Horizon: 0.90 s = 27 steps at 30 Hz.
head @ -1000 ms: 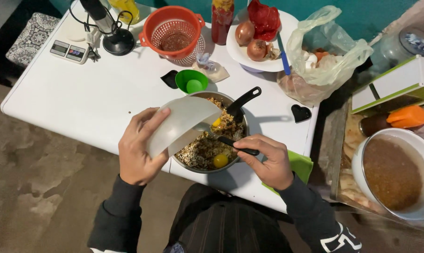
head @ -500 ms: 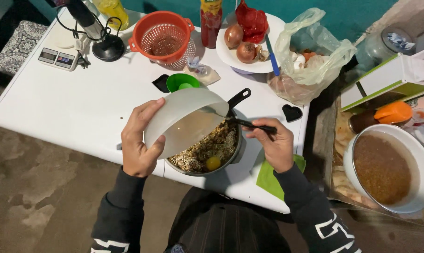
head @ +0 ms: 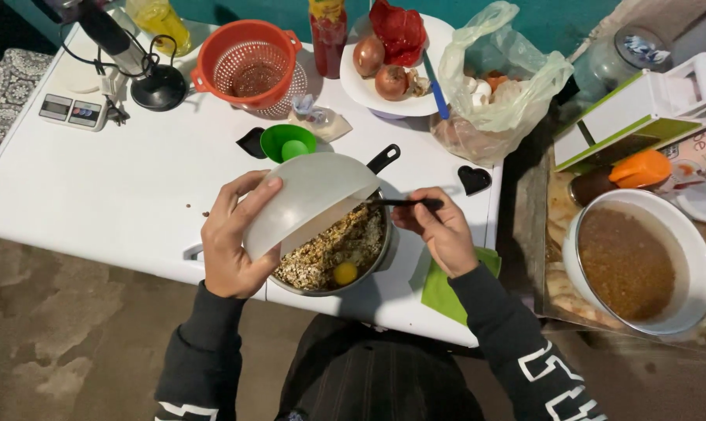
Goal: Crack eggs into a bowl and mix them into a larger pot containing food ingredients using a spoon.
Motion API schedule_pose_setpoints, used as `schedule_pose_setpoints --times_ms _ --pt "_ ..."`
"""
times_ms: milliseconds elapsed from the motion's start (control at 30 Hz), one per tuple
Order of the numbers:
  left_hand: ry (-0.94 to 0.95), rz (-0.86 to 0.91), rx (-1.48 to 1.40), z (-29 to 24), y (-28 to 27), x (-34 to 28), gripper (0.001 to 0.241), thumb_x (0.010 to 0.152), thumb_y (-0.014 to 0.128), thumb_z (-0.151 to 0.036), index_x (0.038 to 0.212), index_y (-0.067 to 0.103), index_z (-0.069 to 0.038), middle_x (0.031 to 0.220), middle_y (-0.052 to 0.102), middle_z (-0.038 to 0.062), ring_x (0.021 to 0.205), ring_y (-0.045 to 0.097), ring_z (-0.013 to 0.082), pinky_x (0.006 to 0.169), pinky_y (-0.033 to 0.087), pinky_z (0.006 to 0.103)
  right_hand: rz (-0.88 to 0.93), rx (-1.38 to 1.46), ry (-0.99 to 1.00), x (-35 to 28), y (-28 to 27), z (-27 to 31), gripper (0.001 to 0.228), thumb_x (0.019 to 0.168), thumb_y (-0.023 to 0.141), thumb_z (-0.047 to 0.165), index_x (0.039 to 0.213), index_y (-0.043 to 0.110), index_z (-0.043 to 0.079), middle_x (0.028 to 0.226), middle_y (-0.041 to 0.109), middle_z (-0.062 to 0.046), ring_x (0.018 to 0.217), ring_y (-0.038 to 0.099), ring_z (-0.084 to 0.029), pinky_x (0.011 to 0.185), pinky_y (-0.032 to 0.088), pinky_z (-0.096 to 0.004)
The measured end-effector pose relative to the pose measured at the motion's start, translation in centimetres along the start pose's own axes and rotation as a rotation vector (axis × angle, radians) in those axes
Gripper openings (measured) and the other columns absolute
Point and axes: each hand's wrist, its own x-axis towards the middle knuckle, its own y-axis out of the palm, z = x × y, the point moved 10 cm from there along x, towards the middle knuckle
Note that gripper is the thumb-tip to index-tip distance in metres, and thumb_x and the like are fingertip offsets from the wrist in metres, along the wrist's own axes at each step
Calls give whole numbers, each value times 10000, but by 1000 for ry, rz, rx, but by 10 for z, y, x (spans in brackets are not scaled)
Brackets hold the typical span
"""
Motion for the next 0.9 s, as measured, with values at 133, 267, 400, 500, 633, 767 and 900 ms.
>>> schedule_pose_setpoints --times_ms 133,267,400,500,633,767,900 --pt "49 0 28 -3 0 -2 740 724 641 -230 1462 617 -188 1367 608 189 1178 690 332 927 607 442 -25 1 147 -13 -9 -27 187 1055 535 96 1216 582 12 1124 726 -153 1035 728 -248 929 591 -414" --pt "78 13 49 -2 5 -3 767 701 629 -224 1467 616 -204 1360 607 192 1181 684 343 927 606 450 57 -18 144 -17 -9 -28 183 1099 510 110 1219 588 -3 1101 728 -171 1035 726 -246 948 591 -414" --pt "68 34 33 0 8 -2 760 676 617 -214 1436 626 -211 1366 594 215 1223 682 369 975 626 464 70 -21 153 -19 -9 -24 182 1087 509 105 1211 593 1 1092 728 -170 1011 727 -256 921 596 -415" --pt "91 45 56 -7 6 -2 772 646 623 -205 1418 642 -215 1372 587 225 1248 675 382 1033 612 496 99 -69 167 -21 -1 -18 179 1081 524 106 1202 600 -2 1085 723 -175 1007 724 -260 921 601 -420" --pt "134 35 101 -12 2 -4 778 648 657 -217 1426 637 -230 1401 578 231 1287 653 386 1100 580 526 111 -11 72 -14 22 8 161 1057 586 96 1171 596 -17 1153 695 -177 1039 727 -289 938 611 -434" --pt "4 1 55 16 6 -16 761 694 641 -240 1454 606 -234 1411 584 218 1281 653 343 1061 594 479 51 -133 -148 -14 45 59 184 1052 628 94 1208 613 -1 1238 680 -183 1145 695 -281 1053 576 -419" --pt "-232 -97 -138 53 4 -26 684 883 586 -311 1545 524 -151 1490 569 181 1354 619 315 1109 550 475 167 -716 -493 -22 99 114 163 1024 676 75 1183 639 81 1296 667 -136 1191 666 -245 1018 555 -370"
